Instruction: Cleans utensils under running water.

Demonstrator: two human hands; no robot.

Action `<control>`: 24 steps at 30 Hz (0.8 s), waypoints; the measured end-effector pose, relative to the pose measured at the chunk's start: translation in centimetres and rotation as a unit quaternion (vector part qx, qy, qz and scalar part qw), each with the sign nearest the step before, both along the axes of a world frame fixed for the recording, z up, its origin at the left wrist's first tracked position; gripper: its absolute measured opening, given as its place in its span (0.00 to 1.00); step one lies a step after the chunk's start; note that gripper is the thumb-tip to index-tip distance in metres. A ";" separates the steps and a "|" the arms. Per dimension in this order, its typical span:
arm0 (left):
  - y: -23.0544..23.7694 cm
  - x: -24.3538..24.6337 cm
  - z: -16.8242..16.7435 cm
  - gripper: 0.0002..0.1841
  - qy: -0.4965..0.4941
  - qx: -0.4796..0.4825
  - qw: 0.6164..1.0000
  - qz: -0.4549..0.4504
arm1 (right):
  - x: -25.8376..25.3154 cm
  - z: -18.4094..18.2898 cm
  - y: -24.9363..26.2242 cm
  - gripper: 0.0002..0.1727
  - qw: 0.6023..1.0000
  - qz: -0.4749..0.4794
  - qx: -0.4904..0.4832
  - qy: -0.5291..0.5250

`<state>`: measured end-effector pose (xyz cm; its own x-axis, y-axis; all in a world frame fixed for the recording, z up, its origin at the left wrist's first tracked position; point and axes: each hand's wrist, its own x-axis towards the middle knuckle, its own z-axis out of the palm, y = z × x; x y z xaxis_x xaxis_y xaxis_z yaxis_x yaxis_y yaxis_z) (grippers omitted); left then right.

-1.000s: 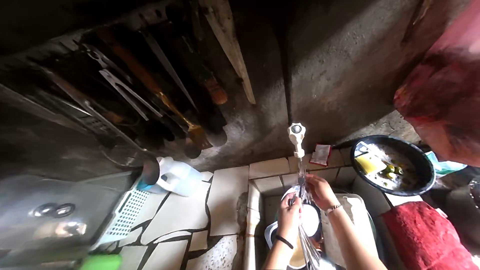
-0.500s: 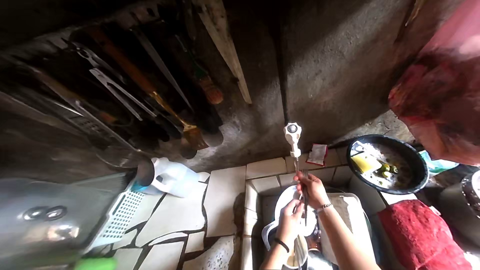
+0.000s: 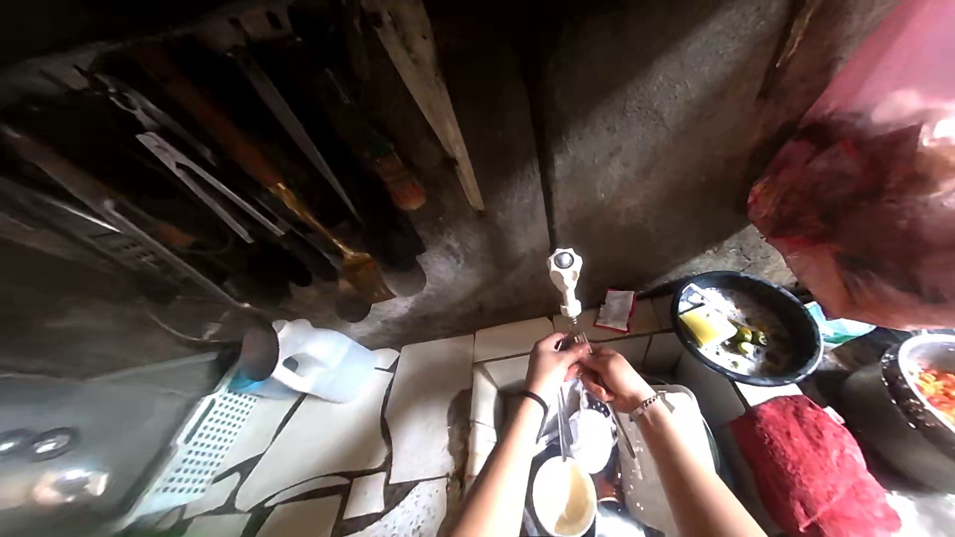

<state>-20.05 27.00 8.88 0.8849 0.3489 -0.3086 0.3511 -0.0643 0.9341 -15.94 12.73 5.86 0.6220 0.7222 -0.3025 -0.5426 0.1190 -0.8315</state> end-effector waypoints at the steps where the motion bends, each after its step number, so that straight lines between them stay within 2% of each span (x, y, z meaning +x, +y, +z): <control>1: -0.1 0.3 -0.2 0.14 -0.007 -0.002 1.000 -0.011 | 0.0 0.0 -0.2 0.14 1.000 -0.001 -0.002 -0.003; 3: -0.1 0.9 -0.5 0.10 -0.019 -0.003 1.000 -0.008 | -0.1 0.0 -0.3 0.16 1.000 -0.018 -0.016 -0.001; 5: -0.5 1.2 -0.6 0.09 -0.031 -0.022 0.998 0.049 | -0.4 0.2 0.0 0.15 0.999 -0.035 -0.042 0.002; 8: -1.7 1.6 -1.2 0.12 -0.039 -0.042 0.989 0.140 | -0.5 0.9 0.5 0.15 0.995 -0.044 -0.089 0.017; 10: -2.3 1.6 -2.4 0.13 -0.049 -0.035 0.984 0.165 | -0.6 1.0 0.6 0.15 0.991 -0.055 -0.121 0.027; 12: -2.3 1.4 -3.5 0.11 -0.052 -0.014 0.989 0.137 | -0.9 1.0 0.5 0.15 0.988 -0.066 -0.137 0.034; 15: -1.8 1.4 -3.4 0.13 -0.024 0.052 0.996 0.064 | -1.7 0.7 0.2 0.14 0.985 -0.082 -0.145 0.038; 18: -2.8 1.6 -3.4 0.11 -0.049 0.143 0.984 0.095 | -2.3 0.7 0.6 0.14 0.981 -0.123 -0.139 0.057; 21: -3.7 1.7 -4.6 0.12 -0.090 0.105 0.975 0.174 | -2.2 0.9 0.6 0.15 0.972 -0.131 -0.195 0.001; 24: -2.1 1.8 -5.4 0.18 -0.058 -0.006 0.964 0.258 | -2.6 0.0 -0.2 0.16 0.941 -0.140 -0.274 -0.144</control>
<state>-18.26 24.85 3.49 0.6235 0.7486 -0.2254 0.2268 0.1027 0.9685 -18.51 12.56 5.82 0.8782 0.3023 -0.3707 -0.2964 -0.2645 -0.9177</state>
